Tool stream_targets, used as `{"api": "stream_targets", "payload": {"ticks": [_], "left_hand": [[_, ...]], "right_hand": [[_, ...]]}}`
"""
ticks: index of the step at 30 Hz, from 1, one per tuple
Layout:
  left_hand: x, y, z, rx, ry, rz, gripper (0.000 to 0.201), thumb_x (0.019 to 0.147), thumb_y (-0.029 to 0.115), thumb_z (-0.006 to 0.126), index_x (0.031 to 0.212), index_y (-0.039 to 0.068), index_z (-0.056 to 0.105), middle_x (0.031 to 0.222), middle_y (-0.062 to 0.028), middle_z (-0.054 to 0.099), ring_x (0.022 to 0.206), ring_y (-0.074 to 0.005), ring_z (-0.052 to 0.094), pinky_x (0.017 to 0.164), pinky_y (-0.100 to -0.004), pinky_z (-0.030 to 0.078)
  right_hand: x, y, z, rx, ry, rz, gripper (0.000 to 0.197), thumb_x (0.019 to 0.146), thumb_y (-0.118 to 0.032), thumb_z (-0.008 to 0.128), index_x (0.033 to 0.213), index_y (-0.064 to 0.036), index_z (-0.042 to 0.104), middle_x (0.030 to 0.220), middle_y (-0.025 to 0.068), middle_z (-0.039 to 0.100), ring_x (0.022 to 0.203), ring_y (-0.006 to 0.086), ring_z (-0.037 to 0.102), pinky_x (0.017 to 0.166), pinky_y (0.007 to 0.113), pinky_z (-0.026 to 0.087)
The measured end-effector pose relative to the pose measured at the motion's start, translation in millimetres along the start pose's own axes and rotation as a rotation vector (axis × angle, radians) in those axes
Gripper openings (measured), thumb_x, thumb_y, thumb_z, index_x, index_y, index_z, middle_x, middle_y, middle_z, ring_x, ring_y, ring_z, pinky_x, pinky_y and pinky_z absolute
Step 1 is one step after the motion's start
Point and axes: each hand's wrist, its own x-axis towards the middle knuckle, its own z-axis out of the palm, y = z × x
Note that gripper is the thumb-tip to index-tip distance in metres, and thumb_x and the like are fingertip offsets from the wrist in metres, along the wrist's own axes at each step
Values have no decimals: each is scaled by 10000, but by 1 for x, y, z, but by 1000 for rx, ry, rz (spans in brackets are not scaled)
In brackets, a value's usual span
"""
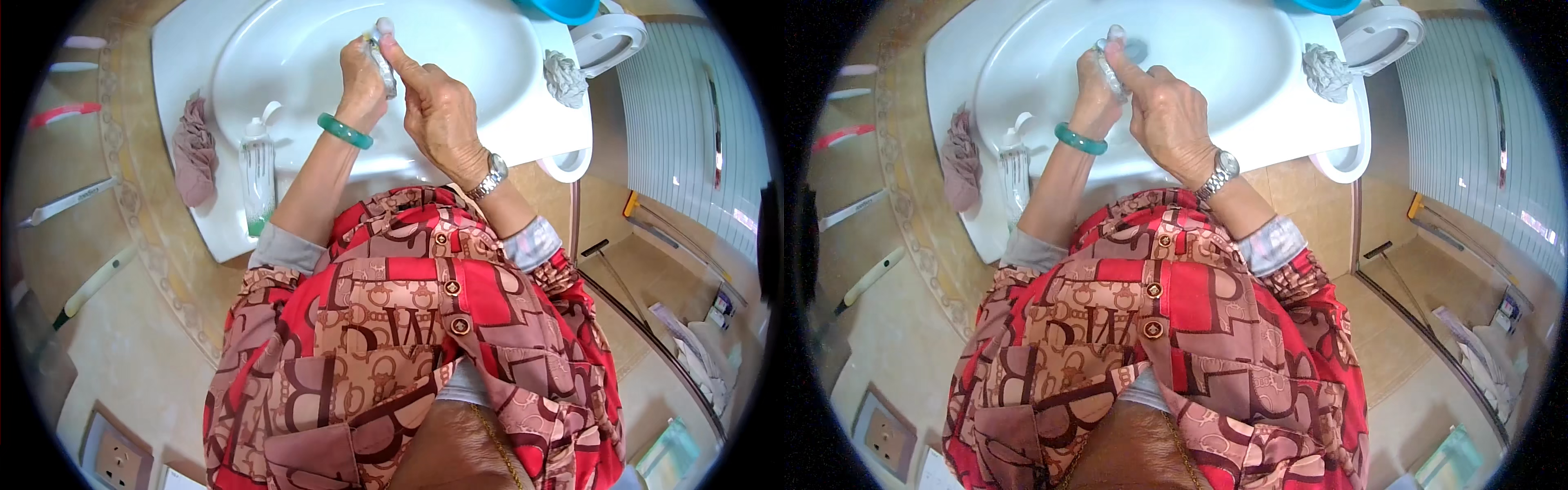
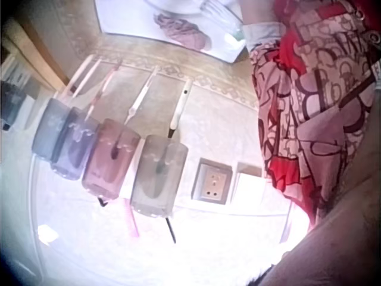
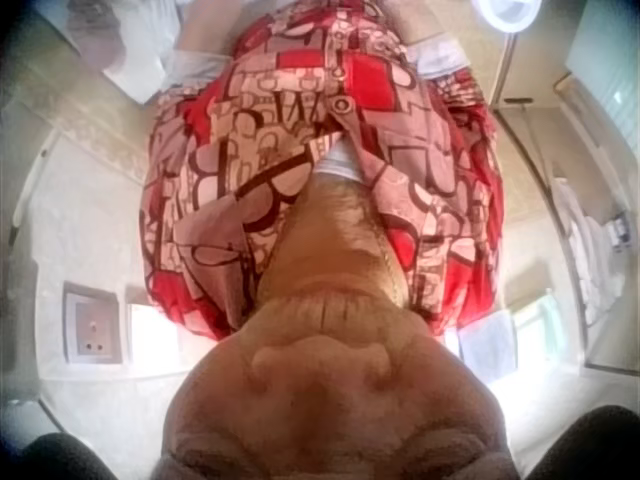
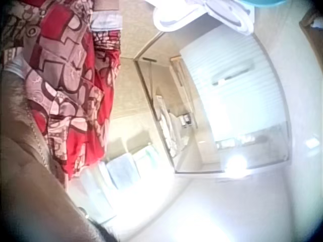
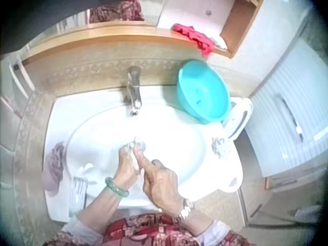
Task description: The person cleans a set of dentures by applying toothpaste from a tube to a toothbrush and scrubbing various surfaces of the dentures over a sink.
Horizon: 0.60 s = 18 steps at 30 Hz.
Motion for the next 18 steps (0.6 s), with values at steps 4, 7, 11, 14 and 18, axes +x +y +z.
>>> {"api": "stream_targets", "payload": {"ticks": [4, 7, 11, 14, 18], "left_hand": [[11, 6, -11, 24, 39, 54, 359, 918, 308, 532, 624, 121, 446, 539, 46, 385, 440, -74, 358, 357, -270, 260], [11, 17, -4, 41, 60, 58, 396, 918, 314, 538, 601, 114, 410, 517, 37, 367, 407, -83, 339, 347, -273, 264], [7, 18, 3, -2, 75, 36, 416, 912, 325, 548, 593, 117, 382, 504, 34, 343, 388, -89, 318, 339, -276, 260], [9, 10, -4, -43, 58, 28, 402, 910, 318, 553, 603, 118, 389, 509, 33, 354, 388, -89, 325, 339, -268, 269], [4, -1, 1, 44, 30, 106, 389, 905, 310, 562, 607, 124, 393, 526, 30, 387, 394, -86, 336, 333, -259, 267]], "right_hand": [[-24, -7, -3, -11, -88, 92, 647, 735, 80, 517, 1305, -226, 496, 610, 111, 491, 494, 260, 487, 515, 361, 428], [-25, -5, -2, 0, -89, 92, 658, 721, 101, 508, 1302, -209, 503, 611, 103, 489, 504, 244, 483, 529, 344, 439], [-20, -1, -6, 113, 17, 91, 637, 726, 132, 502, 1287, -169, 522, 661, 109, 533, 532, 235, 488, 553, 297, 447], [-20, -10, -8, 174, 38, 74, 634, 740, 130, 500, 1291, -181, 517, 660, 110, 524, 536, 233, 483, 555, 301, 445], [-9, -6, -5, 42, -26, -3, 675, 696, 61, 542, 1309, -216, 483, 665, 107, 521, 538, 299, 536, 501, 384, 455]]}}
